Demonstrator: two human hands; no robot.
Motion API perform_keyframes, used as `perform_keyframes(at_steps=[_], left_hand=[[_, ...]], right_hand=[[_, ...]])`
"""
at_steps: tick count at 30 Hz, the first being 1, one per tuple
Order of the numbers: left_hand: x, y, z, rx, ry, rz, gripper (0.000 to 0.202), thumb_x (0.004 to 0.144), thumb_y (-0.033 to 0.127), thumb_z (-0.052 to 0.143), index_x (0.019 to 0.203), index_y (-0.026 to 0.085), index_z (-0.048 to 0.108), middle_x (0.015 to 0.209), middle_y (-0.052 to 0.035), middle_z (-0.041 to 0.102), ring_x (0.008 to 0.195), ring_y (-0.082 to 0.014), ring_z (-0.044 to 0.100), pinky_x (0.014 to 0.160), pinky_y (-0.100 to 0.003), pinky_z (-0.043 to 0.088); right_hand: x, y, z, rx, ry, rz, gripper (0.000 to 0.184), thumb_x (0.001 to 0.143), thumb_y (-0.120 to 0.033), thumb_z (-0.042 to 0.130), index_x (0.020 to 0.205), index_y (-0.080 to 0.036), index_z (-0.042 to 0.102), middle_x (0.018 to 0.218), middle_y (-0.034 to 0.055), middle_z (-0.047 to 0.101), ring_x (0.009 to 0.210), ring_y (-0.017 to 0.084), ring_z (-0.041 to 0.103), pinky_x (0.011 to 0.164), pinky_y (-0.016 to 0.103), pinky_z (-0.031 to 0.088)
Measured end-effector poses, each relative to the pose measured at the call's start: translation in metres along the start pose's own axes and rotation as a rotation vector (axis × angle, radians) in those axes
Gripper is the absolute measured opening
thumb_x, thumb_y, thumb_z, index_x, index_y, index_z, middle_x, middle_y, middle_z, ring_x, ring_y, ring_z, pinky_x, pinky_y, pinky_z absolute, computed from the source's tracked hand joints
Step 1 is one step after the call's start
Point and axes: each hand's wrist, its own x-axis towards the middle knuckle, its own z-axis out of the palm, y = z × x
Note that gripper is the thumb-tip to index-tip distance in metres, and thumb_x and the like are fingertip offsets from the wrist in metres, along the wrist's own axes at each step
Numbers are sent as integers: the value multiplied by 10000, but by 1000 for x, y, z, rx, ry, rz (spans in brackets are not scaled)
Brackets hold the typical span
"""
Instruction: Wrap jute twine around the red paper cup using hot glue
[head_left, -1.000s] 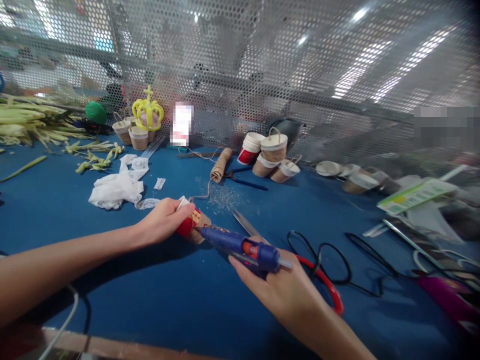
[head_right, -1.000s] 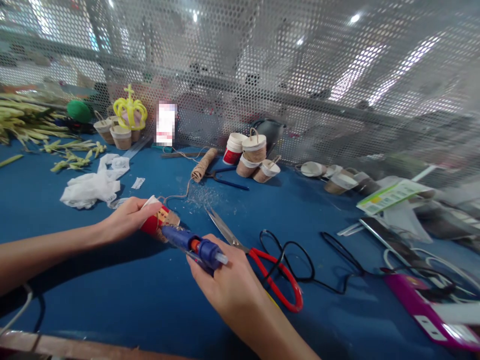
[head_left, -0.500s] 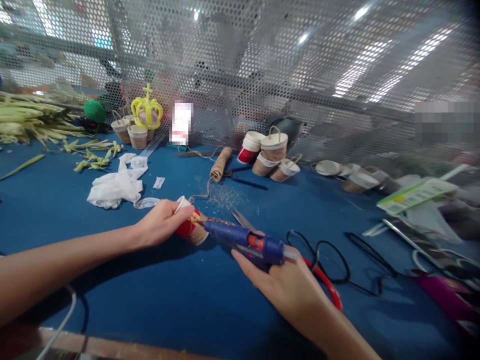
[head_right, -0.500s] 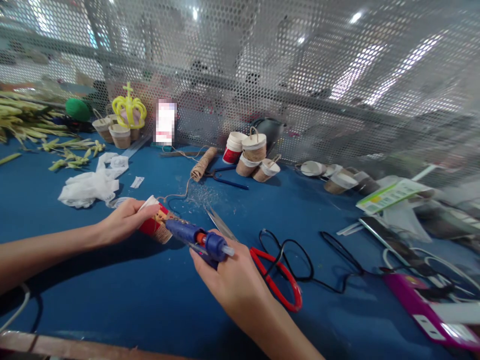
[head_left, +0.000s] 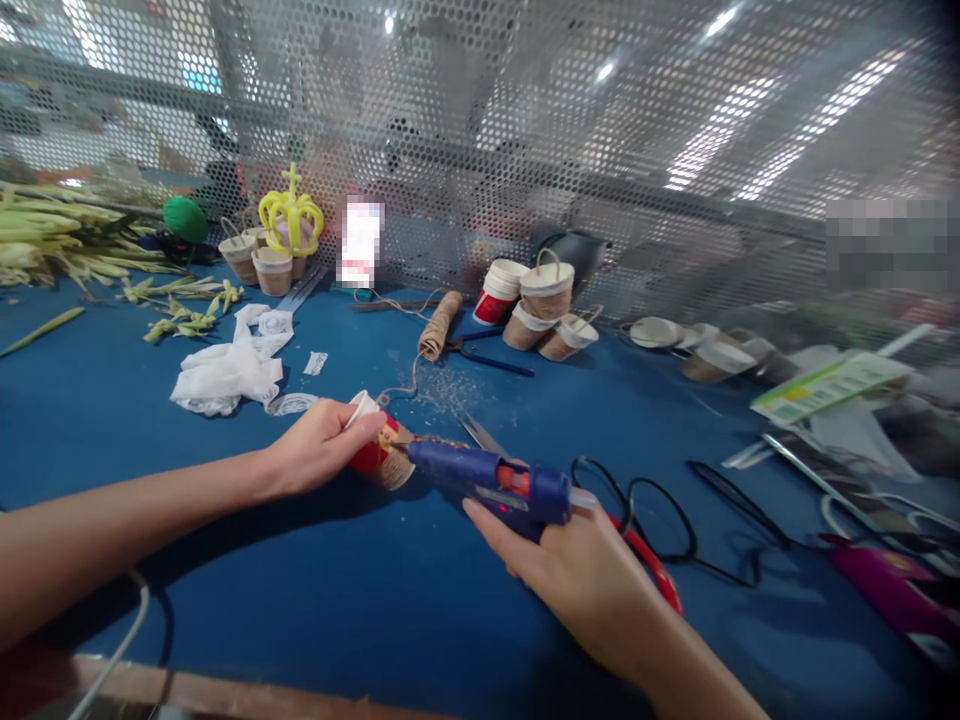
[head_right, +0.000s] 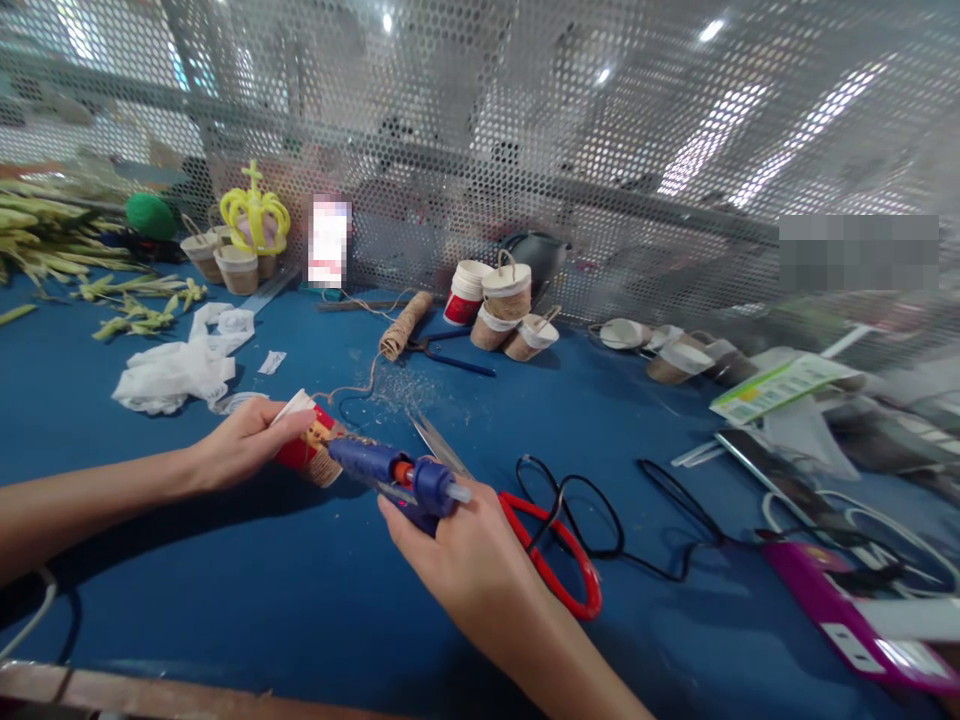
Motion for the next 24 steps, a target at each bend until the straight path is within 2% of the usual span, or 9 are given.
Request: perform_keyframes(at_steps=[3,7,12,16,21,24], left_hand=[[0,0,0,16,18,-9,480,803,449,348,662,92,635,573,-11,573,494,-96,439,465,-188,339],[-1,1,0,-5,-8,13,466,807,449,355,697,104,648,597,0,588,492,-86,436,463,-179,328],[-1,1,0,8,-6,4,479,811,451,347,686,97,646,579,-2,577,492,-88,430,461,-181,322],[-2,3,0,-15,-21,13,461,812,446,351,707,110,650,618,-5,600,498,-86,437,462,-179,320],[-1,2,0,26,3,4,471,810,444,350,647,103,631,556,1,568,478,-84,422,458,-184,313],[-1,1,0,0,-2,2,471,808,451,352,685,102,644,588,-3,588,483,-86,435,459,-183,323]], right_hand=[[-1,1,2,7,-15,20,200,735,-283,486,589,-171,564,427,-26,484,374,106,442,380,223,398],[0,0,1,40,-3,28,177,737,-253,458,654,-165,587,463,-15,515,381,104,451,394,220,414],[0,-3,-2,48,-9,30,202,735,-250,452,595,-174,577,455,-3,524,382,111,463,388,224,410],[1,-6,-5,61,4,2,175,733,-223,448,650,-184,597,446,-5,536,397,121,487,416,229,434],[2,-4,-3,60,29,-35,185,727,-232,455,604,-198,588,423,-6,536,387,124,488,391,224,425],[2,-3,-3,74,40,-24,181,730,-243,458,615,-198,591,406,-13,527,391,127,497,385,219,423]])
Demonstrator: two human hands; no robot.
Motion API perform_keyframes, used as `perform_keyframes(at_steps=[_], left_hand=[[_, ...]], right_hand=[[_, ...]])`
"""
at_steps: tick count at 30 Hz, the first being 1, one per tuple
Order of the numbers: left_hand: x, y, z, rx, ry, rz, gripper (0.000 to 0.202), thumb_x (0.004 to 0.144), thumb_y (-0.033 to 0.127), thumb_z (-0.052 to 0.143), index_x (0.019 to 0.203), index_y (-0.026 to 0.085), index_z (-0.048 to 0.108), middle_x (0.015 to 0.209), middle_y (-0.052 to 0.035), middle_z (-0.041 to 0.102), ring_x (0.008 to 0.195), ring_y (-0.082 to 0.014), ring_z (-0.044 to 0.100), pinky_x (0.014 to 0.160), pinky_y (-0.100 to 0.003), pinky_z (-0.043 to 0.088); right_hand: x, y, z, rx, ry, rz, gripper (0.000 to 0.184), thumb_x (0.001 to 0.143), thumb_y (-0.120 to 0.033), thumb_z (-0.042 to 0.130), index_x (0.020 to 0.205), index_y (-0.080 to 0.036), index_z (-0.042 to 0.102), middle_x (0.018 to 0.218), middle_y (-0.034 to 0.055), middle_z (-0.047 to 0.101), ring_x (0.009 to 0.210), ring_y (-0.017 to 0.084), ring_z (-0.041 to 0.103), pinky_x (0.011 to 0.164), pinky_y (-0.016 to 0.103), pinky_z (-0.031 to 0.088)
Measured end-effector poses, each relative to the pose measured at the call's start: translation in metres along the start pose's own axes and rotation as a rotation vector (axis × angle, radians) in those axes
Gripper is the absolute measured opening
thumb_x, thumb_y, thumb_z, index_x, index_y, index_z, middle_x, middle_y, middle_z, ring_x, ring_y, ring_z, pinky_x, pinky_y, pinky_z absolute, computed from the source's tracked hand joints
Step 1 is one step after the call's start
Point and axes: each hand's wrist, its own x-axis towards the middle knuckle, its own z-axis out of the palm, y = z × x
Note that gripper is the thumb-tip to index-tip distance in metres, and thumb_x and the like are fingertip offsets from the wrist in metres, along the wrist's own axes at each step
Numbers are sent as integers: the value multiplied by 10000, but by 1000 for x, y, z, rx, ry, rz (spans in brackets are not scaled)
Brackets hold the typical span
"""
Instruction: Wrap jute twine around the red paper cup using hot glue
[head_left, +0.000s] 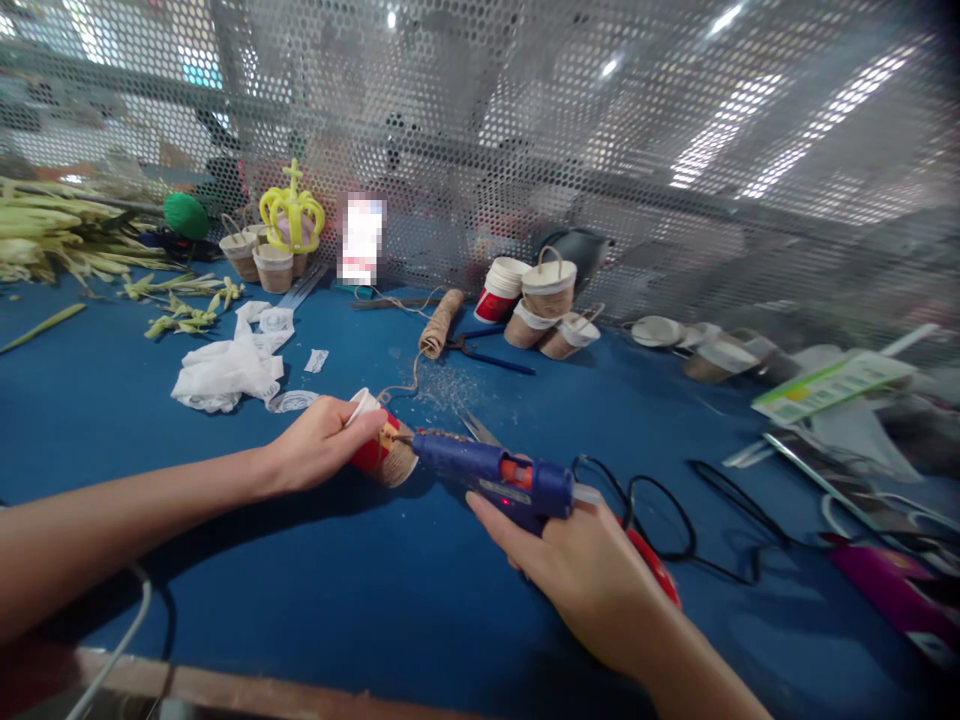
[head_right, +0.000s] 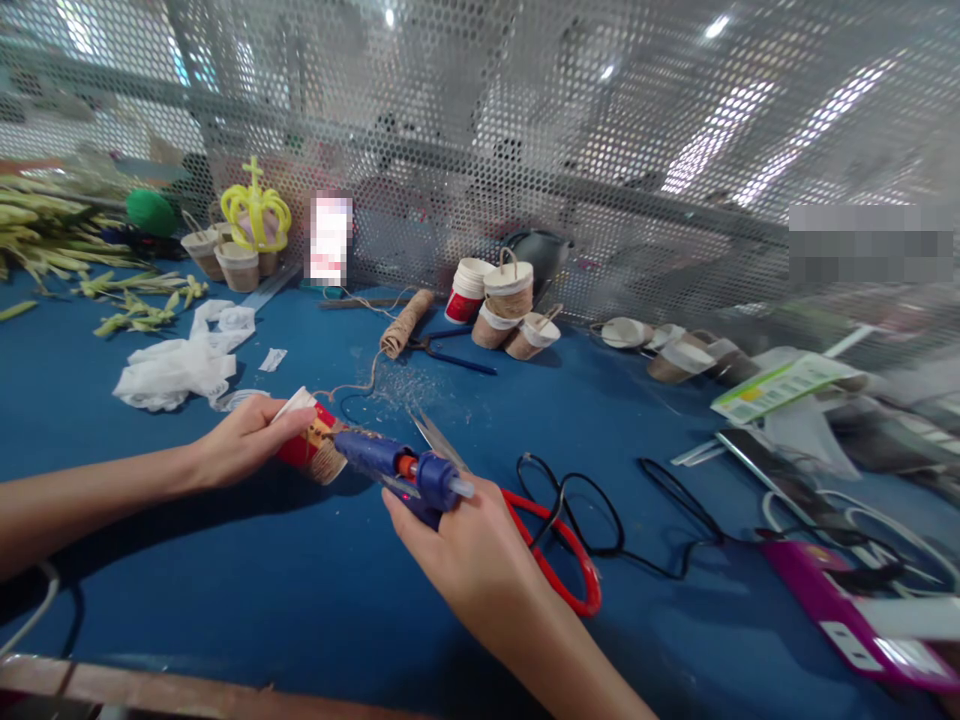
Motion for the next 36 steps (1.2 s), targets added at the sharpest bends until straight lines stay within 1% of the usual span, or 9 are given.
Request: perform_keyframes(at_steps=[3,5,11,17,22,26,30,33,36], left_hand=[[0,0,0,-20,-12,14,464,810,448,356,732,108,661,629,-8,615,494,-88,450,457,-180,328],[-1,1,0,-18,-18,20,459,813,441,354,744,113,667,640,-8,623,497,-88,456,458,-179,330],[0,2,0,-18,-12,11,469,815,443,349,732,109,668,634,-3,626,511,-93,469,473,-178,340],[0,1,0,-10,-17,10,475,810,450,348,714,107,662,637,-11,632,504,-98,477,468,-181,341],[-1,3,0,-9,-10,23,460,815,436,348,740,120,674,654,-11,640,501,-93,476,461,-177,334],[-1,2,-1,-24,-17,28,442,818,416,351,752,115,668,652,-9,627,528,-93,477,492,-176,348],[-1,0,-1,15,4,12,466,814,428,348,714,97,660,601,-11,600,511,-96,461,486,-184,346],[-1,1,0,-7,-10,22,454,820,416,346,731,104,663,645,-15,625,526,-94,475,496,-178,357],[-1,2,0,-26,-20,15,457,818,423,348,731,106,665,670,-22,643,534,-98,496,490,-175,366]], right_hand=[[0,-1,-2,4,-30,-1,185,741,-239,449,652,-199,607,398,-17,519,419,136,521,403,220,430],[-1,-1,-3,-6,-40,-3,188,739,-238,449,646,-198,608,404,-17,522,427,138,527,412,223,432],[-1,1,-2,14,-20,-11,197,755,-261,443,656,-207,604,403,-17,527,435,143,530,422,229,439],[-1,1,-3,-43,-32,-58,187,747,-243,451,643,-212,602,469,3,573,465,149,533,482,256,459],[-4,4,3,-63,-17,-35,165,741,-250,464,618,-199,562,555,10,595,500,145,543,533,267,465],[-5,4,5,-34,-15,8,133,736,-254,477,644,-199,556,543,6,585,500,150,547,500,259,460],[-5,6,5,-10,-31,4,134,733,-235,473,634,-203,558,534,7,579,469,138,524,483,251,452],[-5,7,6,-15,-31,17,111,729,-234,488,647,-197,553,527,-2,570,461,133,516,479,248,448],[-7,9,8,-8,-28,33,127,740,-253,487,641,-193,539,511,-10,552,461,134,515,467,245,444]])
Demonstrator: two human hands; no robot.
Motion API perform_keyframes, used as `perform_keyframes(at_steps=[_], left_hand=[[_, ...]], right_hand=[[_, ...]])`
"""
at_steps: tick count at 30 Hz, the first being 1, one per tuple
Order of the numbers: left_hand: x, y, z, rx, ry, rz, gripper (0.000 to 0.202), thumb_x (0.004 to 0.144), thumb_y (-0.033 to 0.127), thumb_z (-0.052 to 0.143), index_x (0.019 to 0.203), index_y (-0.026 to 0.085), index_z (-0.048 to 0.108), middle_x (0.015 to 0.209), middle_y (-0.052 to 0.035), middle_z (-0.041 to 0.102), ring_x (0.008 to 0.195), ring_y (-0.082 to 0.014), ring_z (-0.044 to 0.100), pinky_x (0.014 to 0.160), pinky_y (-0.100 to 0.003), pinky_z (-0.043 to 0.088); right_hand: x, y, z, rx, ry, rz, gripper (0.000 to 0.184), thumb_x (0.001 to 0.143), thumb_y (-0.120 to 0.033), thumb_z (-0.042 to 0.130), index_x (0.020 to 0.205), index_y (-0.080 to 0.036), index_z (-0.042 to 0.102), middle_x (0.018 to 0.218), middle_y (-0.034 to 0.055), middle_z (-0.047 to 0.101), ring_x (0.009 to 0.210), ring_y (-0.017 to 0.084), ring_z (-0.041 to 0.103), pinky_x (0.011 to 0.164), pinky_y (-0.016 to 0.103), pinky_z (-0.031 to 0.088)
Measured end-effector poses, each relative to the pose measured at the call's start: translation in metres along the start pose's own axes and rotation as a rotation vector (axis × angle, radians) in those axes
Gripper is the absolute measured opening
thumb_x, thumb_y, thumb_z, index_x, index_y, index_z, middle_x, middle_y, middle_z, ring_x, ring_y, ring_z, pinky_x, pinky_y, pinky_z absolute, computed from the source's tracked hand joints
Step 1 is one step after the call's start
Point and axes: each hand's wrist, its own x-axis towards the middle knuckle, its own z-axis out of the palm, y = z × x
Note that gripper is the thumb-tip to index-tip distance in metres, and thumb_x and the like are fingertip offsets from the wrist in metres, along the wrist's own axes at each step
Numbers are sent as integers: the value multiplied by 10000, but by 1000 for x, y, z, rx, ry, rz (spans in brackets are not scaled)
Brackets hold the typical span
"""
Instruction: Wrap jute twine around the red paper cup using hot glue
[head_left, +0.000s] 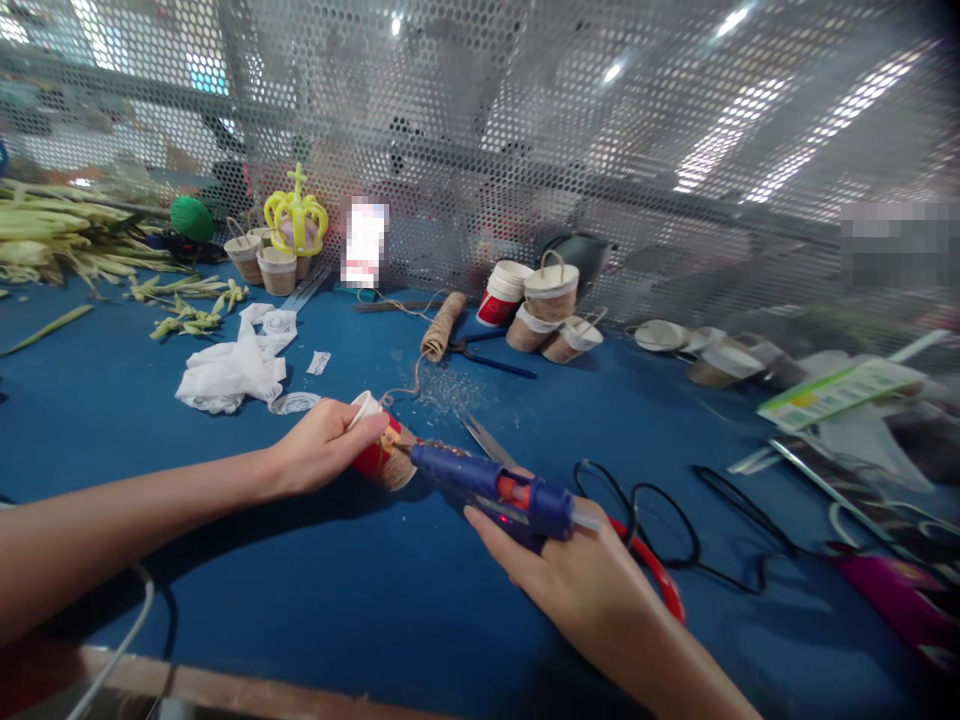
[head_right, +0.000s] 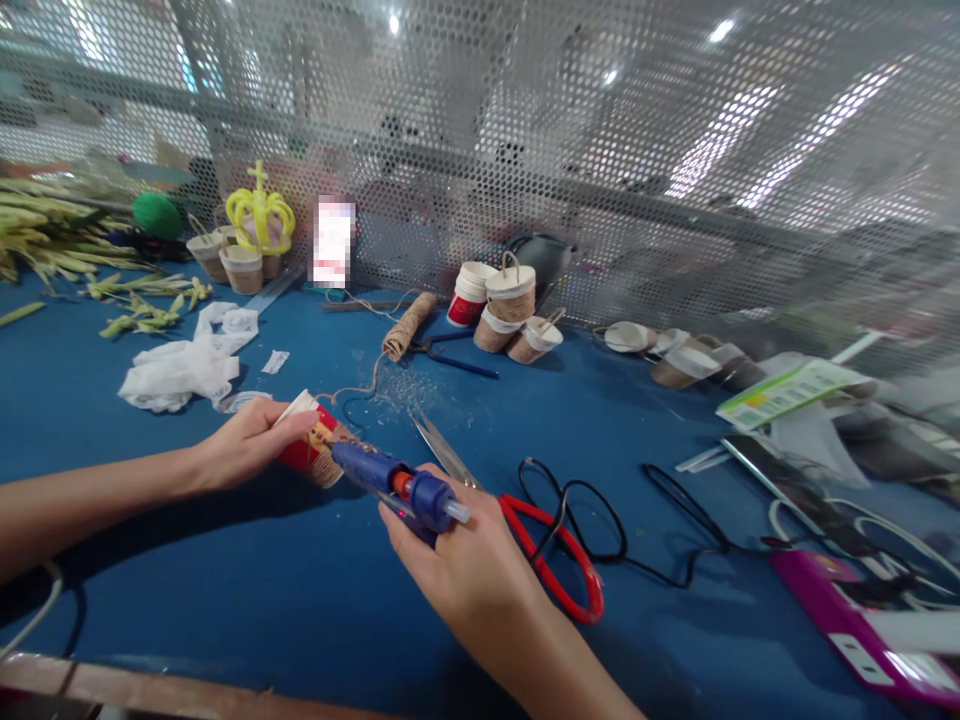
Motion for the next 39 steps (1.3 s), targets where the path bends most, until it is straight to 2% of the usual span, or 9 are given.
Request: perform_keyframes(at_steps=[7,12,17,21,27,32,39], left_hand=[[2,-5,0,-18,25,-34,484,801,454,361,686,79,644,632,-31,636,546,-122,527,526,-200,415],[2,-6,0,-82,1,-7,449,809,433,376,709,102,663,646,-16,652,541,-98,526,517,-172,407],[1,-4,-1,-56,20,-5,449,818,413,371,685,99,662,610,-12,639,508,-87,498,491,-166,389],[1,-4,-1,-22,10,25,454,821,414,357,686,93,647,602,-9,611,500,-83,466,485,-172,377],[1,-9,-2,72,-10,130,450,828,395,341,623,92,603,523,27,484,472,-64,355,450,-166,313],[1,-13,-3,131,5,143,473,825,422,326,553,92,530,497,40,353,467,-62,274,421,-177,250],[1,-14,-3,188,12,151,475,828,427,307,517,106,469,508,42,289,479,-66,243,422,-188,226]], right_hand=[[-3,3,5,32,-20,-12,101,726,-256,513,711,-178,576,642,25,625,583,172,588,485,248,451],[-3,-1,2,40,-32,-6,115,738,-245,488,674,-198,572,549,5,587,499,151,555,461,242,439],[-3,-2,0,52,-87,-12,137,736,-263,478,633,-209,550,525,-6,555,464,133,517,456,235,429],[-1,-1,2,33,-65,46,155,724,-292,483,622,-194,545,523,5,545,467,138,514,458,244,430],[4,-7,-3,-2,-61,206,196,699,-297,498,572,-166,570,364,-31,426,308,98,388,320,223,332],[9,-11,-13,-4,-71,83,184,711,-245,477,608,-171,609,367,-27,453,343,102,424,374,214,373],[12,-9,-12,3,-79,63,218,742,-246,448,642,-164,624,379,-32,470,327,87,402,353,202,356]])
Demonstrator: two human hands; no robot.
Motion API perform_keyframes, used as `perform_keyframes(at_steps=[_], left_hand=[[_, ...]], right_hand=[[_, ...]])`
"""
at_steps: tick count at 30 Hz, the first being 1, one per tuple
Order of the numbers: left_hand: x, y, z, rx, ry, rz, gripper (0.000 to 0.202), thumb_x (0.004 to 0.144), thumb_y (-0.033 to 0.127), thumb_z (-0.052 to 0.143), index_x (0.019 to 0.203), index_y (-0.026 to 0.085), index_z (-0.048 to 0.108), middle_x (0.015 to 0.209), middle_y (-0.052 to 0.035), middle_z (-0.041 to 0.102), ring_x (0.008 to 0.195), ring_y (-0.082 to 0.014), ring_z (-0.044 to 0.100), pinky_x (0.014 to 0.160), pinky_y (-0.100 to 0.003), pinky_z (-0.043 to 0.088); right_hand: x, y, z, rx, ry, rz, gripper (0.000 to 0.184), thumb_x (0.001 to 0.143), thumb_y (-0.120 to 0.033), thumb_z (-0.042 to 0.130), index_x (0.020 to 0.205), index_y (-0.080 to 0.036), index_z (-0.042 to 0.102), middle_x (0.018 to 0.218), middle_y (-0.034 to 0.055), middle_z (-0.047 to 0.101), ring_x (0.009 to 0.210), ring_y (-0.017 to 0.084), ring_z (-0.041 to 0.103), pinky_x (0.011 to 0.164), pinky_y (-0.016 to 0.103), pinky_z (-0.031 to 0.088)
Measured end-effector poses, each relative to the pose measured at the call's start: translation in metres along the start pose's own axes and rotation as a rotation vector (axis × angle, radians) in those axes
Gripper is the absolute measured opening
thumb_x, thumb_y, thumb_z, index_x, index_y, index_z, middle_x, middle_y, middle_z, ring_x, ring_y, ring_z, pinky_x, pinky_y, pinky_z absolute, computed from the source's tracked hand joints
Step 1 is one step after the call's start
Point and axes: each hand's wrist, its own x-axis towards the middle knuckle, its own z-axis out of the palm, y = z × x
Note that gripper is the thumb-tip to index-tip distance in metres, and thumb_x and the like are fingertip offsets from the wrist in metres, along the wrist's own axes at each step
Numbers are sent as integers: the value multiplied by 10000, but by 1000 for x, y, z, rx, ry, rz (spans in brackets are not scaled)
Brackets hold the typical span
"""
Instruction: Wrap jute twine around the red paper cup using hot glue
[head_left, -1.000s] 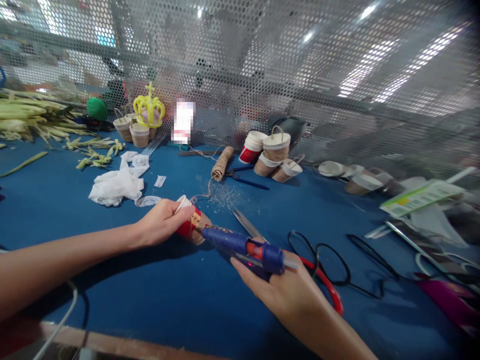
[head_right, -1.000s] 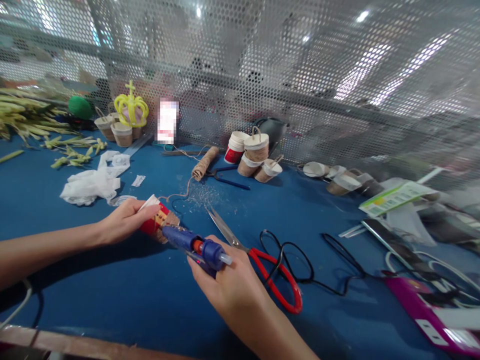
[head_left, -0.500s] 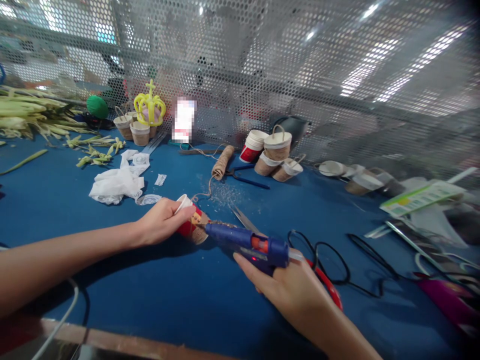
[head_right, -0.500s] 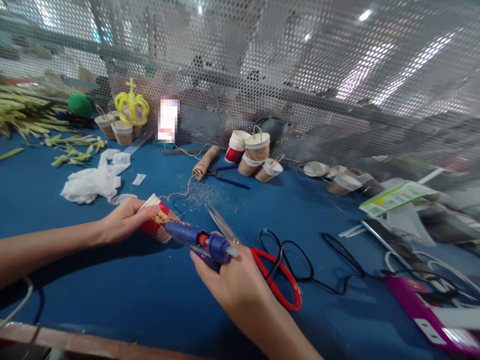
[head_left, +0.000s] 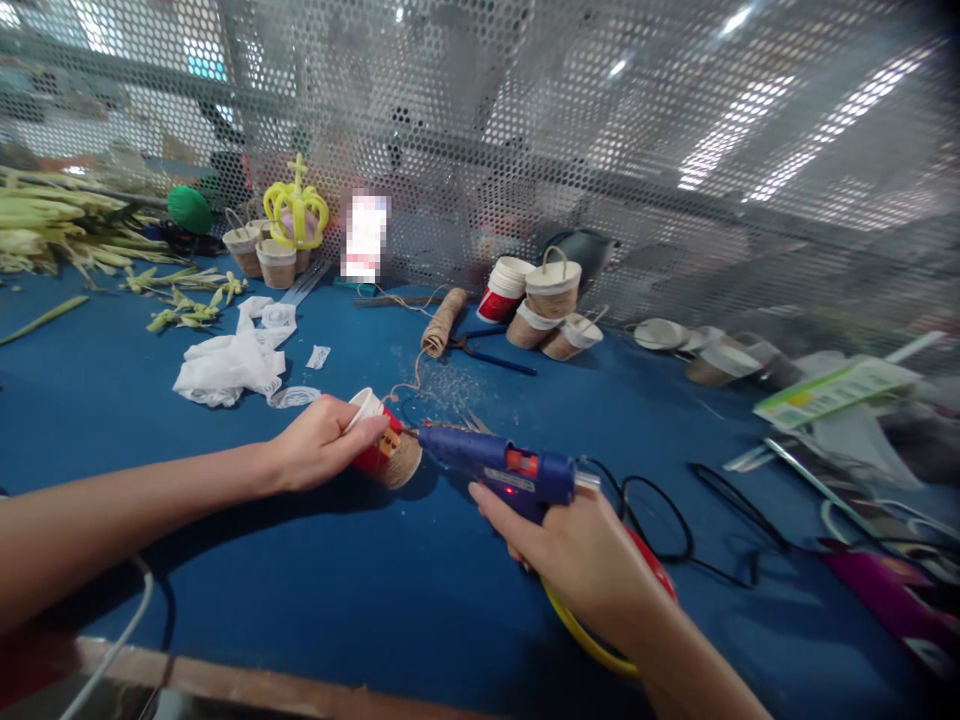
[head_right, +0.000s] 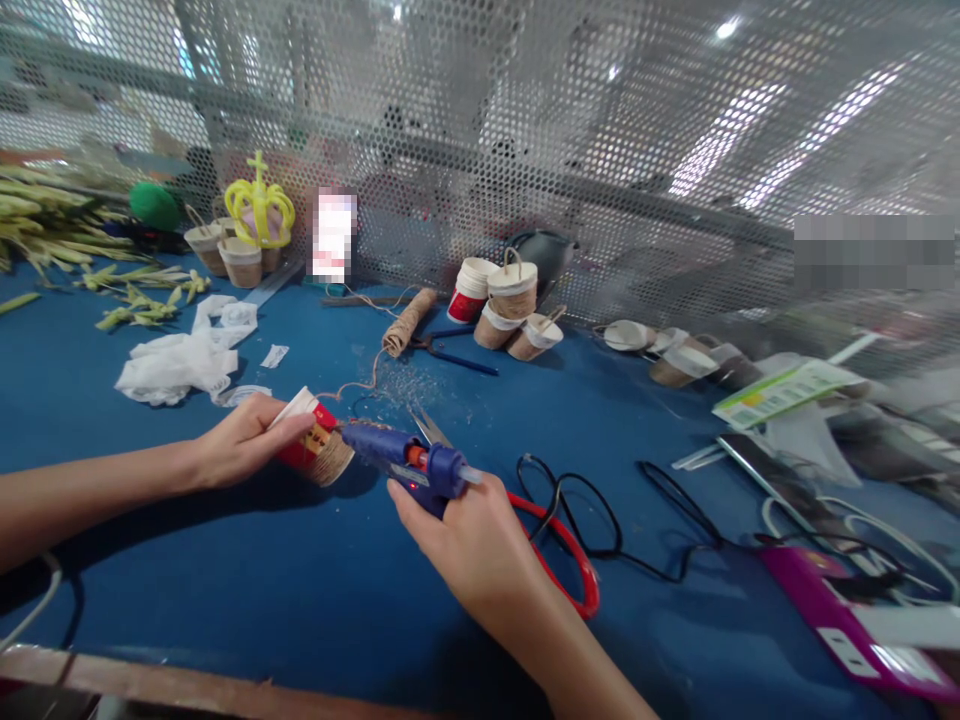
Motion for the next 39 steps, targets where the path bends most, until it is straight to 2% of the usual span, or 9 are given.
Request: perform_keyframes(at_steps=[5,8,11,16,23,28,33,39], left_hand=[[0,4,-1,-44,-18,-6,460,826,411,317,555,98,518,512,35,350,483,-68,288,439,-181,266],[0,5,-1,-92,-34,-15,443,829,403,317,619,94,555,531,31,390,493,-69,314,454,-176,289],[0,3,0,-70,-19,-29,460,826,418,319,565,98,520,512,36,353,481,-68,289,438,-180,269],[1,1,-1,-11,-4,-8,486,827,432,307,520,102,489,497,42,310,471,-66,256,425,-189,240],[1,4,-1,-45,-11,-55,494,824,429,323,683,64,624,534,8,492,488,-82,389,461,-184,332],[1,5,0,-172,-27,-93,499,824,447,325,808,74,657,687,-43,638,601,-130,543,562,-205,432],[2,6,1,-257,-41,-105,495,824,447,332,811,82,666,757,-69,676,677,-159,596,613,-225,468],[2,7,1,-264,-49,-92,475,832,425,327,776,99,666,756,-58,674,645,-136,584,607,-216,461]], right_hand=[[-5,6,1,-48,-42,-23,211,731,-260,472,687,-150,647,376,-27,478,339,100,433,367,214,359],[-7,4,0,-27,-14,-42,227,741,-250,452,668,-152,642,379,-21,485,344,104,439,369,214,366],[-4,-1,-1,0,16,-46,214,738,-238,449,651,-162,629,385,-21,492,352,104,444,382,210,386],[0,-2,0,21,30,27,182,713,-243,468,633,-173,616,382,-28,476,353,102,430,392,218,400],[-8,3,8,55,43,76,206,720,-295,473,608,-170,592,411,-22,489,332,88,401,340,206,360],[-10,2,11,24,41,37,172,707,-275,490,577,-177,545,514,12,549,450,128,500,455,240,424],[-11,1,10,47,-13,-16,168,727,-273,474,586,-197,521,506,3,530,454,130,495,458,242,424],[-11,3,9,16,-25,-32,162,718,-276,471,619,-197,571,522,13,558,472,145,517,464,254,429]])
